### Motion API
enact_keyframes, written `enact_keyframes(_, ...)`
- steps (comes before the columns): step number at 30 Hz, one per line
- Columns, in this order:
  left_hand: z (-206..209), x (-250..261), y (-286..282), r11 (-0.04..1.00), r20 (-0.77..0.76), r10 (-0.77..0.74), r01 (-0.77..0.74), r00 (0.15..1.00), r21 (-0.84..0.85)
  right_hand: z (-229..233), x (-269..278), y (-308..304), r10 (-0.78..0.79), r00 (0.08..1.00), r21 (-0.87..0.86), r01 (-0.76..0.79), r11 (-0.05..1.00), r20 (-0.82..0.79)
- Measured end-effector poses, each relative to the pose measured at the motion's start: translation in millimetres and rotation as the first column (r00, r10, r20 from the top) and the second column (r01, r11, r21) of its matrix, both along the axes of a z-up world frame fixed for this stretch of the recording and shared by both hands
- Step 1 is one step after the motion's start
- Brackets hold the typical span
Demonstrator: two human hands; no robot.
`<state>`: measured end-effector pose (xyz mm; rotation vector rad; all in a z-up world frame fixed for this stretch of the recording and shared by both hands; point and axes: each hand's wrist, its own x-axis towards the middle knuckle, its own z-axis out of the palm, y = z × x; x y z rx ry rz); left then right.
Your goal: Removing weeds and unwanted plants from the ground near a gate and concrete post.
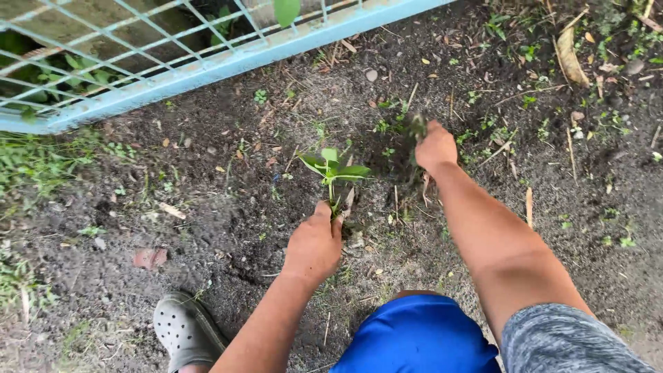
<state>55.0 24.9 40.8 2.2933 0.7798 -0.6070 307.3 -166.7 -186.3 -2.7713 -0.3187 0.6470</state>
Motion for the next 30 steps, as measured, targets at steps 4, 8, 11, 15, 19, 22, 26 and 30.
enact_keyframes(4, 15, 1, 13, 0.998, -0.055, 0.056, -0.057, 0.997, -0.018, 60, -9, 41, -0.116, 0.993, 0.222, 0.120, 0.968, -0.031)
enact_keyframes(8, 17, 2, 15, 0.998, -0.057, 0.064, -0.065, 0.996, -0.010, 96, -15, 80, -0.010, 0.977, 0.063, 0.024, 0.998, -0.215)
enact_keyframes(11, 22, 3, 15, 0.997, -0.071, 0.077, -0.079, 0.994, -0.021, 70, -4, 91, 0.076, 0.975, -0.016, -0.081, 0.997, -0.207)
enact_keyframes(15, 21, -6, 20, 0.994, -0.049, 0.106, -0.107, 0.993, -0.025, 71, 19, 89, -0.214, 0.935, 0.073, 0.244, 0.967, -0.283)
enact_keyframes(19, 12, -8, 27, 0.990, -0.086, 0.132, -0.136, 0.987, -0.041, 47, 35, 80, -0.255, 0.942, 0.052, 0.272, 0.961, -0.220)
enact_keyframes(22, -2, -16, 27, 0.988, -0.054, 0.150, -0.151, 0.987, -0.031, 62, 28, 95, -0.103, 0.977, -0.061, 0.093, 0.994, -0.187)
enact_keyframes(26, 4, -15, 30, 0.984, -0.050, 0.168, -0.171, 0.984, -0.051, 28, 44, 105, 0.009, 0.998, -0.114, -0.017, 0.993, -0.063)
enact_keyframes(30, 13, -15, 41, 0.981, -0.093, 0.173, -0.180, 0.980, -0.067, 44, 29, 130, 0.079, 0.973, -0.005, -0.082, 0.997, -0.217)
